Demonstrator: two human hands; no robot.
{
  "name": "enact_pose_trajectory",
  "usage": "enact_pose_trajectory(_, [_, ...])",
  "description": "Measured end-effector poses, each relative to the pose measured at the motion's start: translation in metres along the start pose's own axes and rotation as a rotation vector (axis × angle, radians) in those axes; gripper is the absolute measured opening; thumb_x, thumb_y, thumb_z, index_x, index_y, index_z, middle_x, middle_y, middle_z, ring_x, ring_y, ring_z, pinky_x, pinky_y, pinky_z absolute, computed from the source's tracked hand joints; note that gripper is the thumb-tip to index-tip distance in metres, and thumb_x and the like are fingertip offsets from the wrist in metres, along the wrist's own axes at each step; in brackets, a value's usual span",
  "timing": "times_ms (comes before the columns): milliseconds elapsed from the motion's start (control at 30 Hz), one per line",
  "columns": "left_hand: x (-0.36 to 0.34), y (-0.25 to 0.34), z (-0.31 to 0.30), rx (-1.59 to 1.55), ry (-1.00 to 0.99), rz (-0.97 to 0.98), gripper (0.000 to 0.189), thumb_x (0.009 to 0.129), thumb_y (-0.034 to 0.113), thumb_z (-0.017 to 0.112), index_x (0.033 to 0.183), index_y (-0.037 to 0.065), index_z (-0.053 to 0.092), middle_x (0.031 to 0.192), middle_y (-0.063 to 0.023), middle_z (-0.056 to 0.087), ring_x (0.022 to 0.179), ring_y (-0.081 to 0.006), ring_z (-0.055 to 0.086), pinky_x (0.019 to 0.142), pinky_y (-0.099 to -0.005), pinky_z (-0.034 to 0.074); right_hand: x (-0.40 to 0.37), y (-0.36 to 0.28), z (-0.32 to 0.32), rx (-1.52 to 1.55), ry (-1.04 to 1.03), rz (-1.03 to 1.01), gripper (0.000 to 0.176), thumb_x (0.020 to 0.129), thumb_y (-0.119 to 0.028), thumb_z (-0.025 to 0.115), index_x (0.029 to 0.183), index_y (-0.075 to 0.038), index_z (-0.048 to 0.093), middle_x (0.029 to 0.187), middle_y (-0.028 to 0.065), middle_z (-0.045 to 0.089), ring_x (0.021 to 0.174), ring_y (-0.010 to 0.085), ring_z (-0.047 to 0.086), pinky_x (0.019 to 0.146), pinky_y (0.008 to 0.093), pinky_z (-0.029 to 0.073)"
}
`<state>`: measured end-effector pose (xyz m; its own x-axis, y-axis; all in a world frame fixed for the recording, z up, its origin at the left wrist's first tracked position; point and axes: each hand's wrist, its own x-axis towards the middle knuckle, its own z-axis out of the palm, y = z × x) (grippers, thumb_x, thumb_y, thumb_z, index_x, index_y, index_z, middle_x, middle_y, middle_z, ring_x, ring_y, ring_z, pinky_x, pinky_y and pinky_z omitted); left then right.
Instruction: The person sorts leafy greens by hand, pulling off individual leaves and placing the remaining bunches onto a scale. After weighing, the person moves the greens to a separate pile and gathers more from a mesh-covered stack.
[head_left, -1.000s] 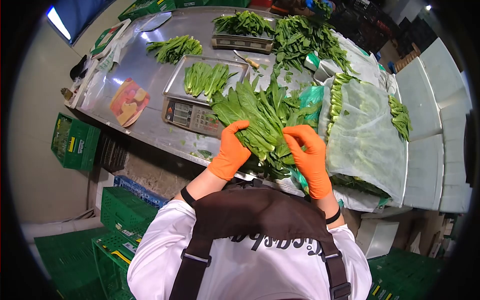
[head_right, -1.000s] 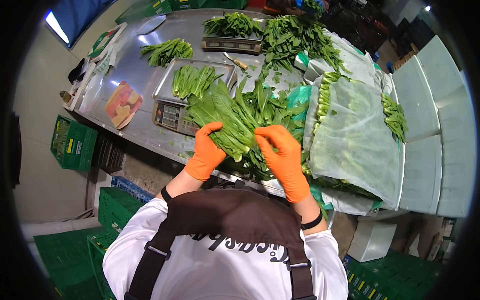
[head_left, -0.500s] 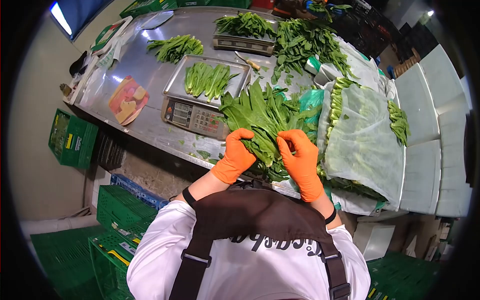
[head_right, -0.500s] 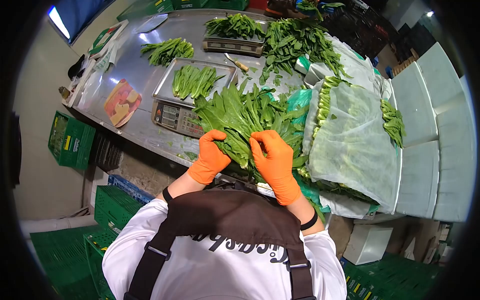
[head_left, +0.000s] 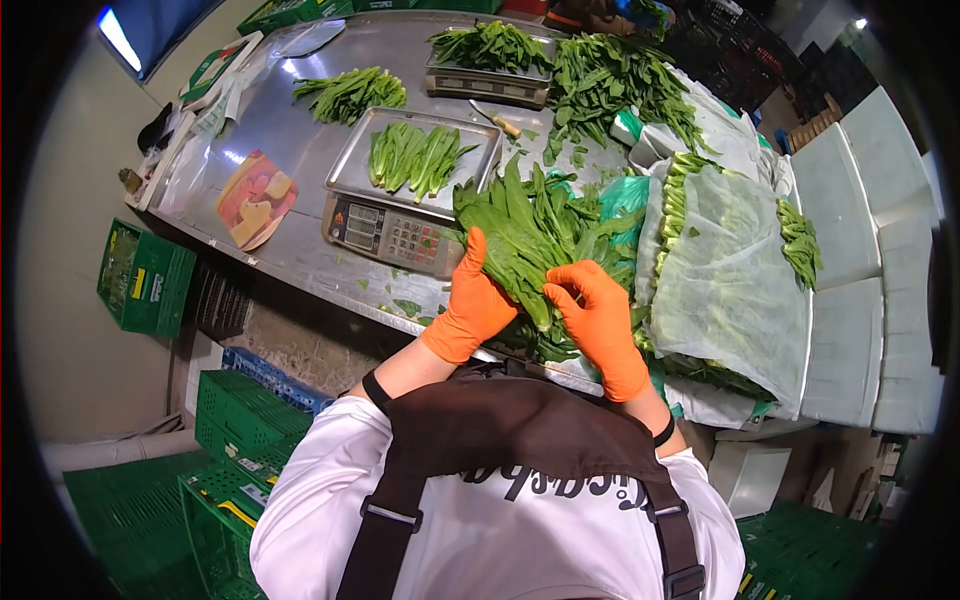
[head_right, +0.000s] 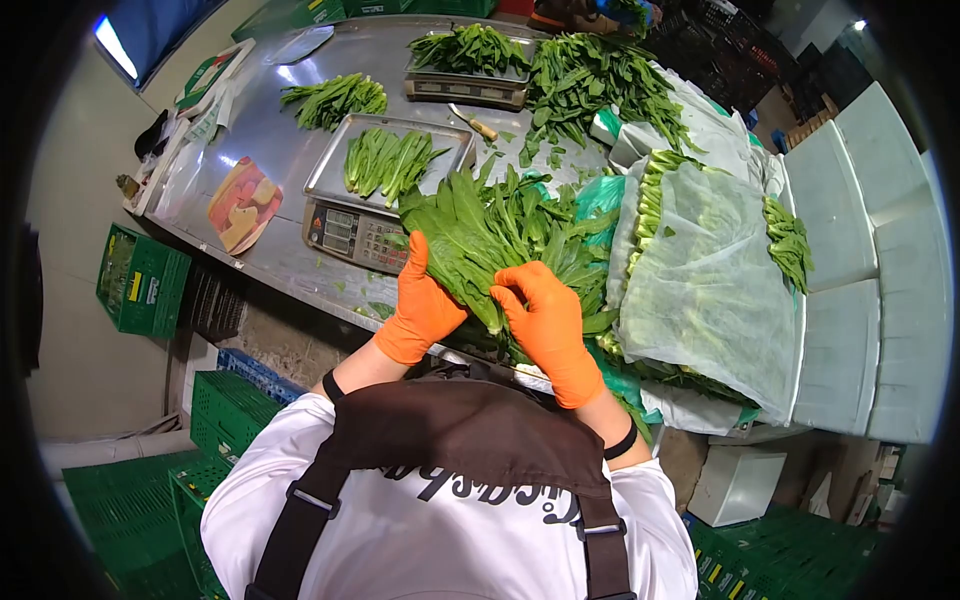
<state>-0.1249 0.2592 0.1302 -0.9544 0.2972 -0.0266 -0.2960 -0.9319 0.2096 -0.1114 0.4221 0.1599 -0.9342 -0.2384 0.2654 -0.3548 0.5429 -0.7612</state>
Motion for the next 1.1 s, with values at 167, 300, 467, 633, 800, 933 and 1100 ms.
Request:
enact_pose_trajectory(167, [-0.005, 0.002, -0.061, 0.236, 0.102, -0.239, 0.052, 0.080, 0.009, 0.060, 0.128, -0.003, 0.043, 0.124, -0.0166, 0.054, 0.116, -0.0310, 0.051, 0.104, -0.0437, 0.036, 0.000, 0.001, -0.001, 0.251, -0.033, 0.198, 0.013, 0.078, -0.006, 0.069, 0.089, -0.003, 0.063, 0.075, 0.0016, 0.059, 0.061, 0.0085, 0.055, 0.057, 0.0228, 0.045])
enact_pose_trajectory(300, [-0.002, 0.009, -0.026, 0.063, 0.072, -0.178, 0.049, 0.075, 0.000, 0.052, 0.123, -0.006, 0.045, 0.122, -0.0185, 0.055, 0.115, -0.0327, 0.052, 0.105, -0.0452, 0.036, -0.001, 0.003, 0.006, 0.453, 0.041, 0.219, 0.012, 0.078, -0.002, 0.068, 0.087, -0.003, 0.061, 0.075, -0.0018, 0.056, 0.063, 0.0046, 0.051, 0.057, 0.0195, 0.043])
enact_pose_trajectory(467, [-0.003, 0.010, -0.020, -0.034, 0.136, -0.093, 0.035, 0.081, 0.002, 0.053, 0.115, -0.004, 0.052, 0.109, -0.0148, 0.061, 0.104, -0.0281, 0.058, 0.098, -0.0414, 0.044, -0.001, 0.000, 0.019, 0.468, 0.176, 0.003, 0.014, 0.076, 0.001, 0.067, 0.087, -0.004, 0.059, 0.079, 0.0003, 0.058, 0.066, 0.0062, 0.052, 0.059, 0.0197, 0.043])
enact_pose_trajectory(633, [-0.003, 0.015, -0.059, -0.064, -0.141, -0.159, 0.029, 0.086, 0.013, 0.060, 0.110, -0.001, 0.053, 0.099, -0.0125, 0.064, 0.096, -0.0259, 0.062, 0.090, -0.0398, 0.048, -0.003, -0.005, 0.019, 0.147, 0.173, -0.390, 0.022, 0.071, 0.001, 0.069, 0.090, -0.005, 0.060, 0.088, 0.0070, 0.064, 0.073, 0.0200, 0.059, 0.063, 0.0299, 0.047])
enact_pose_trajectory(800, [0.000, 0.011, -0.006, -0.100, 0.201, -0.072, 0.030, 0.089, 0.009, 0.054, 0.117, -0.002, 0.050, 0.111, -0.0150, 0.060, 0.103, -0.0285, 0.059, 0.093, -0.0425, 0.047, -0.015, 0.000, 0.021, 0.434, 0.309, -0.467, 0.014, 0.076, 0.001, 0.064, 0.090, -0.002, 0.061, 0.088, 0.0111, 0.064, 0.078, 0.0243, 0.059, 0.072, 0.0342, 0.047])
enact_pose_trajectory(933, [0.006, 0.019, -0.019, -0.125, 0.219, -0.034, 0.033, 0.089, 0.010, 0.054, 0.119, -0.004, 0.050, 0.115, -0.0162, 0.058, 0.105, -0.0303, 0.058, 0.094, -0.0453, 0.046, -0.017, 0.000, -0.003, 1.134, 0.252, -0.036, 0.009, 0.083, -0.002, 0.062, 0.091, 0.000, 0.060, 0.086, 0.0094, 0.061, 0.074, 0.0196, 0.056, 0.067, 0.0287, 0.045])
enact_pose_trajectory(1100, [-0.003, 0.021, -0.015, 0.020, 0.137, -0.032, 0.037, 0.078, 0.005, 0.050, 0.113, -0.007, 0.052, 0.109, -0.0171, 0.060, 0.100, -0.0313, 0.060, 0.093, -0.0454, 0.047, 0.014, -0.003, -0.017, -0.030, 0.332, -0.137, 0.025, 0.076, -0.004, 0.069, 0.100, -0.006, 0.062, 0.087, 0.0067, 0.063, 0.073, 0.0202, 0.059, 0.065, 0.0295, 0.048])
